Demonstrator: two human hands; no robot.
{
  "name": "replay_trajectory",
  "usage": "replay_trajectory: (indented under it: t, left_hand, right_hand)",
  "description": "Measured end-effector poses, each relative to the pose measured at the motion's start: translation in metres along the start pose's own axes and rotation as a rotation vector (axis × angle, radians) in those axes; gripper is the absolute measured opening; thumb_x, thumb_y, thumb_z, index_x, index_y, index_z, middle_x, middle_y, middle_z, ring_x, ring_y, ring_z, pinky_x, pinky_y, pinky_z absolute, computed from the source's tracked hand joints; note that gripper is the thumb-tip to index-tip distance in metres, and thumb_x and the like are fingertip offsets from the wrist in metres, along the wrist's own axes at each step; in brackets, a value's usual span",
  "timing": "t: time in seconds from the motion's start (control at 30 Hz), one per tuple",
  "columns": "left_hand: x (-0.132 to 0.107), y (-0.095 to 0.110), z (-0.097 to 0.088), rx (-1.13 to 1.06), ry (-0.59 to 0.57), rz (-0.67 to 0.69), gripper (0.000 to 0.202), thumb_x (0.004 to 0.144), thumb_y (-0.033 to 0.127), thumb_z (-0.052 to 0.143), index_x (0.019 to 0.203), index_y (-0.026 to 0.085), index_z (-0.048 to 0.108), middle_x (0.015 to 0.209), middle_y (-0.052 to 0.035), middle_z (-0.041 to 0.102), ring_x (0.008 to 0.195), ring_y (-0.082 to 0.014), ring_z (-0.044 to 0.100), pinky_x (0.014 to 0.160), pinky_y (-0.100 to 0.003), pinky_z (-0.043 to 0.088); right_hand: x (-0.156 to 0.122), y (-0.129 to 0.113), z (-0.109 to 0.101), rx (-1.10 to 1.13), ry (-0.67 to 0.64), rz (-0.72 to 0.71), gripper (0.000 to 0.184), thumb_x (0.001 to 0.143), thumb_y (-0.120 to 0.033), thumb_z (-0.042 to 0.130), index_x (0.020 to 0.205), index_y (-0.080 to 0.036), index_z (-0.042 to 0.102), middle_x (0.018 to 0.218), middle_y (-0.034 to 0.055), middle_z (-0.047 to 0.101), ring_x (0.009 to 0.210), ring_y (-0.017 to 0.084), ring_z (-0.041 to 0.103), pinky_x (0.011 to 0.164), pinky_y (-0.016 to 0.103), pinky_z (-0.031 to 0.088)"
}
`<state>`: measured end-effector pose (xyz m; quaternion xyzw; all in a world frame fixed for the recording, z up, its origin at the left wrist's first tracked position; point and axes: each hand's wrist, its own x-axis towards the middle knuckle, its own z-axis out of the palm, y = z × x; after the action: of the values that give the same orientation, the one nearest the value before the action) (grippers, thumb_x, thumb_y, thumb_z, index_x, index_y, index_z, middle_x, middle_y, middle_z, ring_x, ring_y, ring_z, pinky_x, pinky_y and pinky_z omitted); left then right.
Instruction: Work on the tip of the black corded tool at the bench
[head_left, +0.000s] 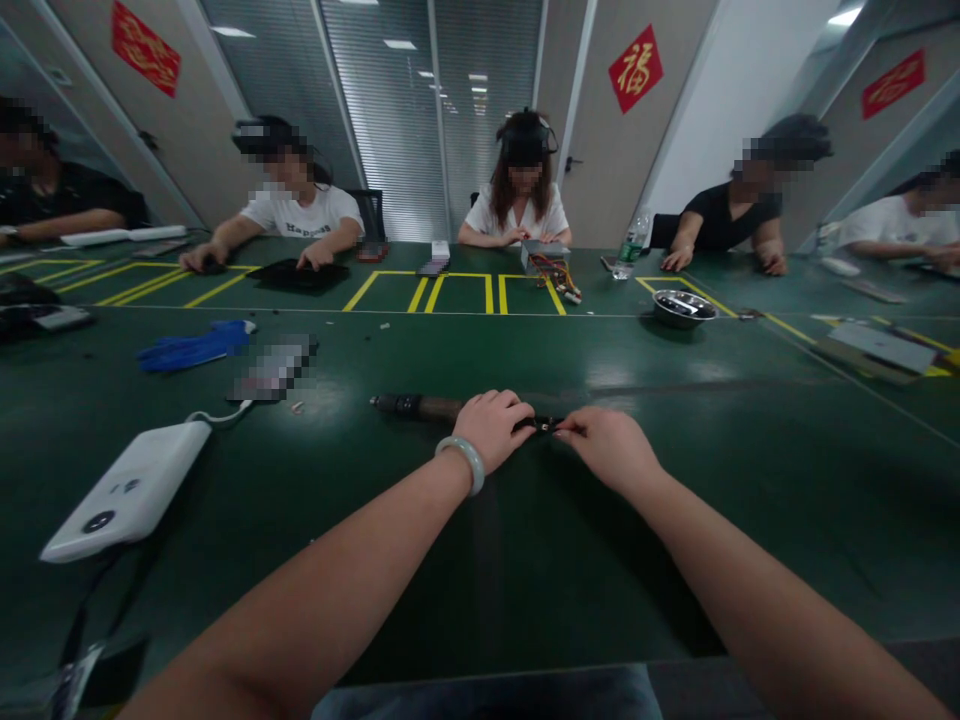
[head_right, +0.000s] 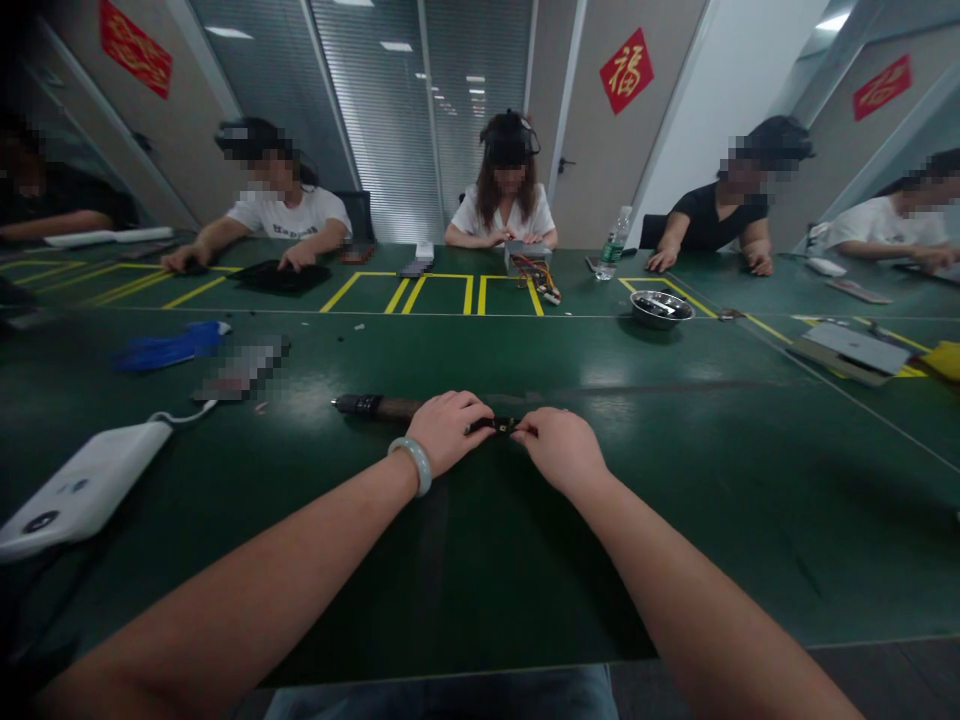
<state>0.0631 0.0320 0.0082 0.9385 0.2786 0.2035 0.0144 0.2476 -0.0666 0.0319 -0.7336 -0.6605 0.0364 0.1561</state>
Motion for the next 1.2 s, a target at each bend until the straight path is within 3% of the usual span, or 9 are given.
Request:
replay_trajectory:
  t: [0.23,0.5,0.8,1.2]
  left_hand:
    - [0.003,-0.004,0.001,-0.037,-0.006,0.034,0.016,0.089,0.036,0.057,0.101,0.026,0.062,0.100,-0.0010,0.060,0.092,-0.0191,0.053,0.080,-0.034,0.043]
    - [0.002,-0.006,0.002,-0.036,-0.004,0.056,0.018,0.091,0.038,0.055,0.101,0.027,0.065,0.103,-0.0015,0.059,0.093,-0.0194,0.054,0.078,-0.034,0.043]
    - [0.001,-0.006,0.003,-0.030,0.007,0.049,0.016,0.089,0.039,0.057,0.097,0.029,0.066,0.101,0.0002,0.059,0.092,-0.0192,0.053,0.075,-0.034,0.042]
    - [0.001,-0.007,0.004,-0.026,-0.002,0.048,0.018,0.090,0.040,0.056,0.100,0.029,0.067,0.101,-0.0005,0.059,0.093,-0.0191,0.053,0.076,-0.033,0.042]
  right_hand:
    - [0.004,-0.002,0.015,-0.110,0.165,-0.080,0.013,0.089,-0.030,0.057,0.088,-0.023,0.067,0.089,0.0001,0.068,0.080,0.016,0.060,0.071,0.028,0.041]
    - [0.004,0.002,0.025,-0.109,0.159,-0.270,0.007,0.087,-0.026,0.061,0.085,-0.022,0.067,0.086,-0.0005,0.066,0.081,0.015,0.059,0.073,0.027,0.041]
    - [0.004,0.006,0.029,0.036,0.201,-0.235,0.008,0.086,-0.029,0.062,0.085,-0.023,0.067,0.085,-0.0025,0.067,0.078,0.012,0.060,0.071,0.026,0.043]
    - [0.002,0.003,0.025,-0.051,0.195,-0.321,0.007,0.086,-0.024,0.060,0.084,-0.023,0.066,0.086,-0.0011,0.066,0.082,0.014,0.059,0.074,0.026,0.041]
